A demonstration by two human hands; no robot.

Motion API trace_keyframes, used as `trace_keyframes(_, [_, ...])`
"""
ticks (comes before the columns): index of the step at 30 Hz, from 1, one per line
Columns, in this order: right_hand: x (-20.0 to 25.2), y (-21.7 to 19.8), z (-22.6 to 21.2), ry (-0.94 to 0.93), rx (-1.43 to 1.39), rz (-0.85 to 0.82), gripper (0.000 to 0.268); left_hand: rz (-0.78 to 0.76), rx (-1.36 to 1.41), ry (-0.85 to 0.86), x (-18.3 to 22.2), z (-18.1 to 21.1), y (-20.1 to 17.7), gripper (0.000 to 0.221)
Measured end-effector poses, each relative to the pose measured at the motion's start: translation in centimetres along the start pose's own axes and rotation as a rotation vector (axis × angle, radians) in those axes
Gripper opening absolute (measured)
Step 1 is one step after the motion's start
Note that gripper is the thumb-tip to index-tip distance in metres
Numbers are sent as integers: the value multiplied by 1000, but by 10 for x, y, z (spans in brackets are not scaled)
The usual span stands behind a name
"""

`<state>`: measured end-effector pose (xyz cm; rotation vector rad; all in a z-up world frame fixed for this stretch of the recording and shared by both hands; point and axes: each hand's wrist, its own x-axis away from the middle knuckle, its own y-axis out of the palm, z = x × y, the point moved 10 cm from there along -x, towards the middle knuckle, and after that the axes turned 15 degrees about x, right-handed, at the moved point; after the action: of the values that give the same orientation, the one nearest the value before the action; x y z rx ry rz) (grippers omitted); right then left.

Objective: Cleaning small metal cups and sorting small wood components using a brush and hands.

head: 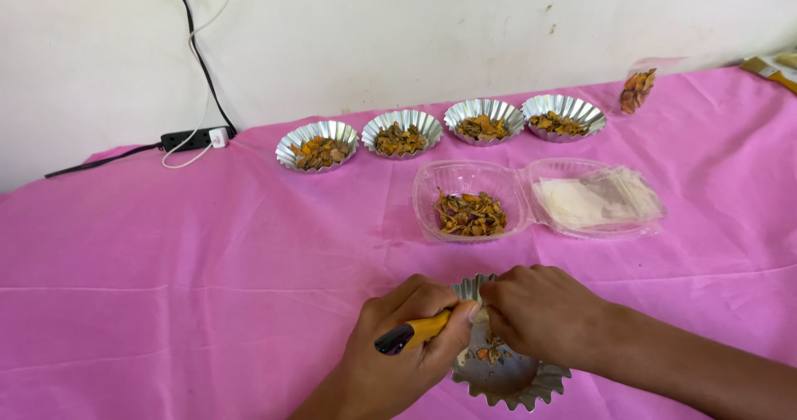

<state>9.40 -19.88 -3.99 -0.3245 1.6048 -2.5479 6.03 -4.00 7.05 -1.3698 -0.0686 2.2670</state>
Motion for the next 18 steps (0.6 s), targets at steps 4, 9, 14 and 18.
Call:
trace_keyframes(4, [24,-45,20,143,-733,104,23,3,4,27,-4,14,-2,15])
trace_keyframes(9, [44,-28,22,233,-1381,13,27,-13,104,-36,2,5,10,14])
trace_keyframes(14, [49,-11,25,271,-1620,16,21,50,154,8,-5,23,-6,11])
trace_keyframes(18, [52,-13,20,288,-1621,-1,22,-6,191,-71,0,10,6,12])
